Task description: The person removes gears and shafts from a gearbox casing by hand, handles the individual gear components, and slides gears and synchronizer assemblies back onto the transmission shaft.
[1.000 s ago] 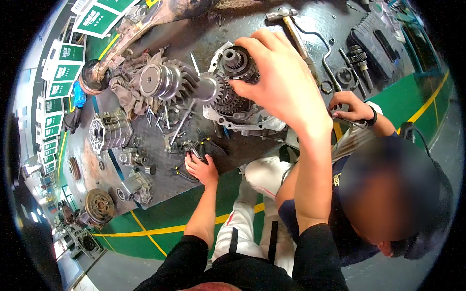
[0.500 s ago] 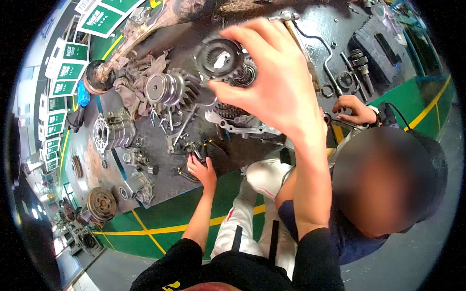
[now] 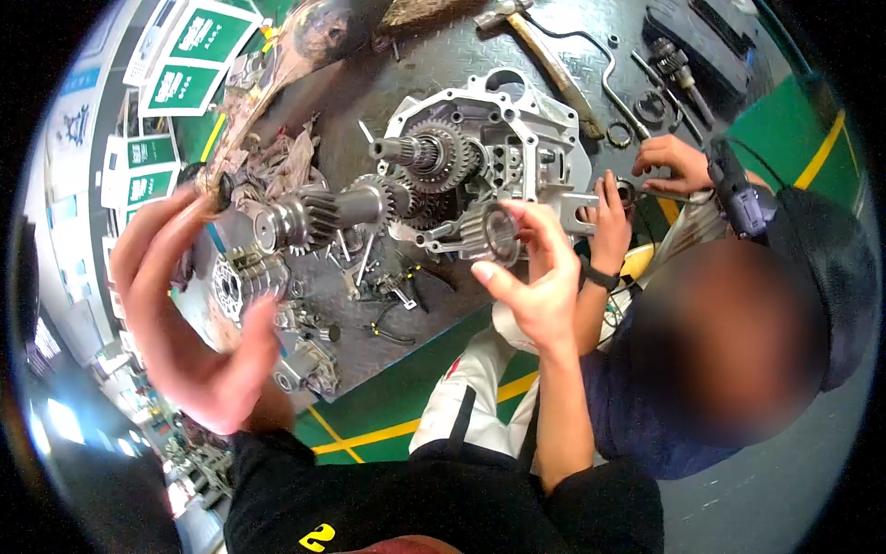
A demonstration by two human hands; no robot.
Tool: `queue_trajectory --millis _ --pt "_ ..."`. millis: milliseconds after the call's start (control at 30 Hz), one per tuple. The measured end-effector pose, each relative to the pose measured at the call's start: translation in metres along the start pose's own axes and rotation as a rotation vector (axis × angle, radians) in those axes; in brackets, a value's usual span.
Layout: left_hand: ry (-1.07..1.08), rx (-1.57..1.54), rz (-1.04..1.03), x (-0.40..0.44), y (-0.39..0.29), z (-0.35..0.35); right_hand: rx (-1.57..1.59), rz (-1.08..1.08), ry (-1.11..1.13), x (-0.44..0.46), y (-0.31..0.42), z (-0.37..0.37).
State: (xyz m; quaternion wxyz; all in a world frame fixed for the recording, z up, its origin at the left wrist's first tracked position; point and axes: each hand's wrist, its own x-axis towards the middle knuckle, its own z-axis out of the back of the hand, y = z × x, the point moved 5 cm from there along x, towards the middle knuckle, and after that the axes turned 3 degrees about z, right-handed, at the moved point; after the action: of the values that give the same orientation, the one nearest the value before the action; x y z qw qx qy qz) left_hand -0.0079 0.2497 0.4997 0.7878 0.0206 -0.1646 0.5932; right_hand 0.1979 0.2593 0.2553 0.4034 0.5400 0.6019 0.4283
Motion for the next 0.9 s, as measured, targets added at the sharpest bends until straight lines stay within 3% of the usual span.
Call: queue_trajectory --millis 133,200,367,533,600,667,900 --pt "0.568 0.201 -0.232 0.069 -0.023 -0.075 -0.026 -0.001 0.029 -0.014 -0.014 -0.002" --pt "0.691 0.349 -0.354 0.083 -0.014 -0.111 -0.051 -0.016 0.044 -0.017 -0.013 0.002" --pt "0.751 0.399 -0.46 0.088 -0.002 -0.153 -0.014 -0.01 -0.01 -0.032 -0.019 0.017" --pt "0.736 0.451 -0.548 0.087 -0.003 -0.177 -0.203 0.064 -0.089 -0.033 -0.02 0.037" --pt "0.711 0.406 -0.495 0.087 -0.005 -0.177 -0.29 0.159 -0.093 -0.032 -0.009 0.038" --pt "0.828 0.46 -0.432 0.089 -0.004 -0.175 -0.343 0.126 -0.063 -0.034 -0.007 0.037" --pt "0.782 0.348 -0.24 0.1 -0.01 -0.126 -0.343 0.255 -0.034 -0.039 -0.01 0.023"
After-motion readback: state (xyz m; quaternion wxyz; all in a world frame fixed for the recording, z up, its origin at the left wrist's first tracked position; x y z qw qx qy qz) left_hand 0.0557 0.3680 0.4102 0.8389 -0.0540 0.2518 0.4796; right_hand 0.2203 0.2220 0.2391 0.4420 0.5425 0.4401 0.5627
